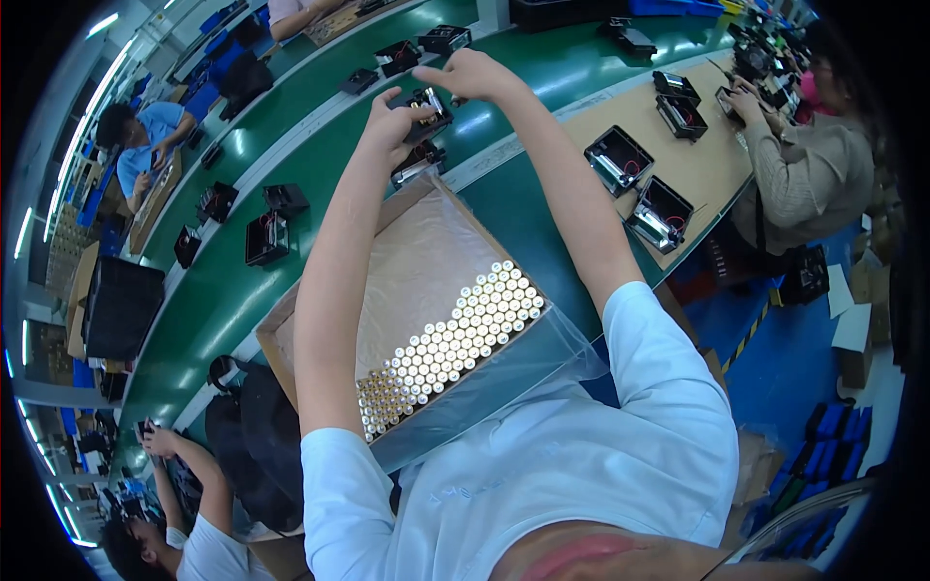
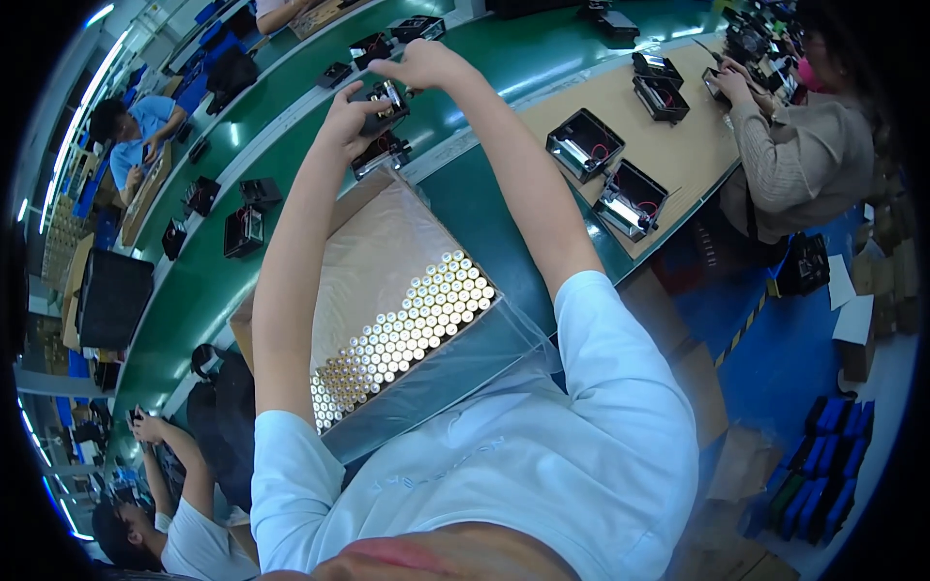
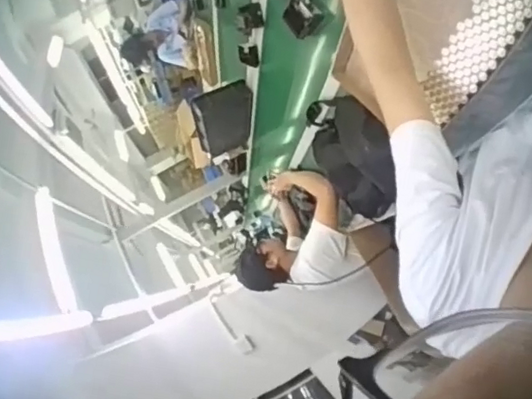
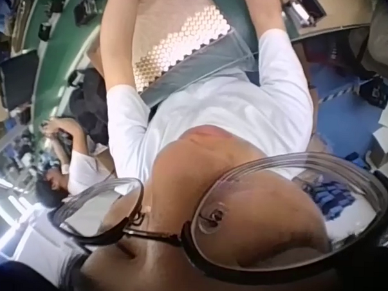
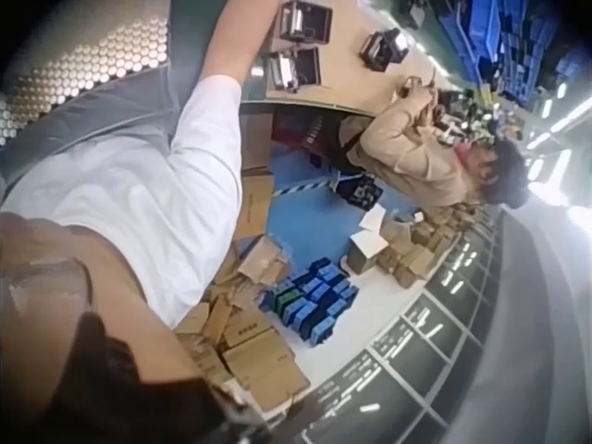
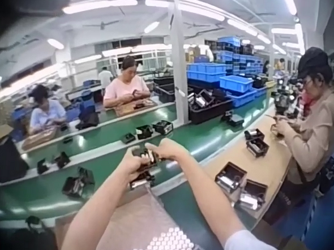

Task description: Assembling electronic components by picking small cylindrical parts from a tray and inserting them into housings on an assembly line.

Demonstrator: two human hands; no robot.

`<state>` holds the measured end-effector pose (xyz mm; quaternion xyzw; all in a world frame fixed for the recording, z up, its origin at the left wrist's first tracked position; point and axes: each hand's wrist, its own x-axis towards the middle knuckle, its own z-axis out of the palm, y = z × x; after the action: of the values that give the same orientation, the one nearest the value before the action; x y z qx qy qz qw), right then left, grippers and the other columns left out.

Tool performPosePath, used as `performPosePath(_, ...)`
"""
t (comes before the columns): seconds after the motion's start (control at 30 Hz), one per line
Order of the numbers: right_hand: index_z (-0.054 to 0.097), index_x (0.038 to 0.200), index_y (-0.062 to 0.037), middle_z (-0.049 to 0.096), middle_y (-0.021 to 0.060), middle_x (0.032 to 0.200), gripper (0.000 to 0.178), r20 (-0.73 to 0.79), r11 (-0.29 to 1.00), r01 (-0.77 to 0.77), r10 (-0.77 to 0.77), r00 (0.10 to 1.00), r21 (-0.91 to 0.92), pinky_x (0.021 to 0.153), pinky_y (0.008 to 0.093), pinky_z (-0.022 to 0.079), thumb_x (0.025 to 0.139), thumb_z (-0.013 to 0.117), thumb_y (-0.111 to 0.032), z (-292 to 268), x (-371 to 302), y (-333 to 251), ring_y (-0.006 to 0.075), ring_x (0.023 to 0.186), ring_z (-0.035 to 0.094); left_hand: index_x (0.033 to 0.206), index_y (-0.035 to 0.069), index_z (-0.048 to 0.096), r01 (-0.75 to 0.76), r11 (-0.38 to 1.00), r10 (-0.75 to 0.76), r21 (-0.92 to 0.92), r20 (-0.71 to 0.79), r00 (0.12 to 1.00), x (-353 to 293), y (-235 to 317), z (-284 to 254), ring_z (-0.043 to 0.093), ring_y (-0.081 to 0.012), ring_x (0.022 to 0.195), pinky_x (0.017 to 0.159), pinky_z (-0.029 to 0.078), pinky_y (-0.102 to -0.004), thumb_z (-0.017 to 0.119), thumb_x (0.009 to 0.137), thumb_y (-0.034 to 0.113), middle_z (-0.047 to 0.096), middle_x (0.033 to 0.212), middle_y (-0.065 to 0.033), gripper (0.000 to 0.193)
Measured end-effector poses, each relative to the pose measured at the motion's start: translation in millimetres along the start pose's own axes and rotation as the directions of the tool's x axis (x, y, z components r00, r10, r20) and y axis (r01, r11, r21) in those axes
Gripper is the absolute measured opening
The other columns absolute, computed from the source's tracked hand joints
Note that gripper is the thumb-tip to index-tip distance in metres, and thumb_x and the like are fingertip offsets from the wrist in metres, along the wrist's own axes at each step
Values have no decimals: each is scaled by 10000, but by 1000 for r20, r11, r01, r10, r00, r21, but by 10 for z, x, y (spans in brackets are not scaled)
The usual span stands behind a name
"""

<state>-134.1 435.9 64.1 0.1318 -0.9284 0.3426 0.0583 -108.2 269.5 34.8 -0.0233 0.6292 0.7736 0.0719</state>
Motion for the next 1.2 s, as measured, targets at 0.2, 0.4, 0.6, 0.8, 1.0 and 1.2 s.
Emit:
performPosePath(0.2,645,622,5,454,49,524,484,218,955,-134,76,973,265,380,248,304,880,704,-401,257,92,134,117,384,325,1381,59,347,-75,993,79,86,-46,996,90,-97,-127,635,-325,958,751,588,-408,705,712,-127,502,1202,-259,781)
performPosePath(0.4,665,639,-19,461,41,522,439,232,879,-195,100,968,434,360,227,208,877,706,-386,472,94,170,95,374,240,1343,63,405,-181,872,203,455,1,979,87,-80,-270,653,-308,909,712,574,-370,707,754,-34,587,1088,-237,669)
performPosePath(0.6,656,698,-15,498,56,574,350,197,907,-239,179,964,348,411,260,287,881,677,-313,648,280,88,127,442,333,1195,20,604,-46,39,403,998,26,915,226,212,-1174,668,-380,984,874,518,-455,526,899,367,688,1093,-210,462)
performPosePath(0.8,602,866,-42,623,105,739,112,755,682,-465,-201,624,565,544,311,472,908,543,-128,728,778,351,193,625,568,1241,34,595,218,-432,45,875,-221,974,127,430,-2479,657,-394,1020,879,523,-450,575,858,300,681,1152,-167,468)
performPosePath(1.0,598,899,-23,645,94,791,130,667,706,-180,-510,543,685,529,294,469,937,480,-62,681,135,-364,186,627,575,1198,67,636,201,-396,-164,896,-284,945,-449,611,-2887,657,-336,1001,906,517,-432,725,806,239,679,1127,-133,437)
performPosePath(1.2,669,1008,-17,711,118,936,235,718,760,53,-631,293,647,646,330,527,888,470,-54,460,-650,-825,234,737,661,1099,15,658,281,-231,-166,931,-322,932,-582,1051,-3166,663,-277,947,835,531,-376,757,808,240,680,1039,-150,381)
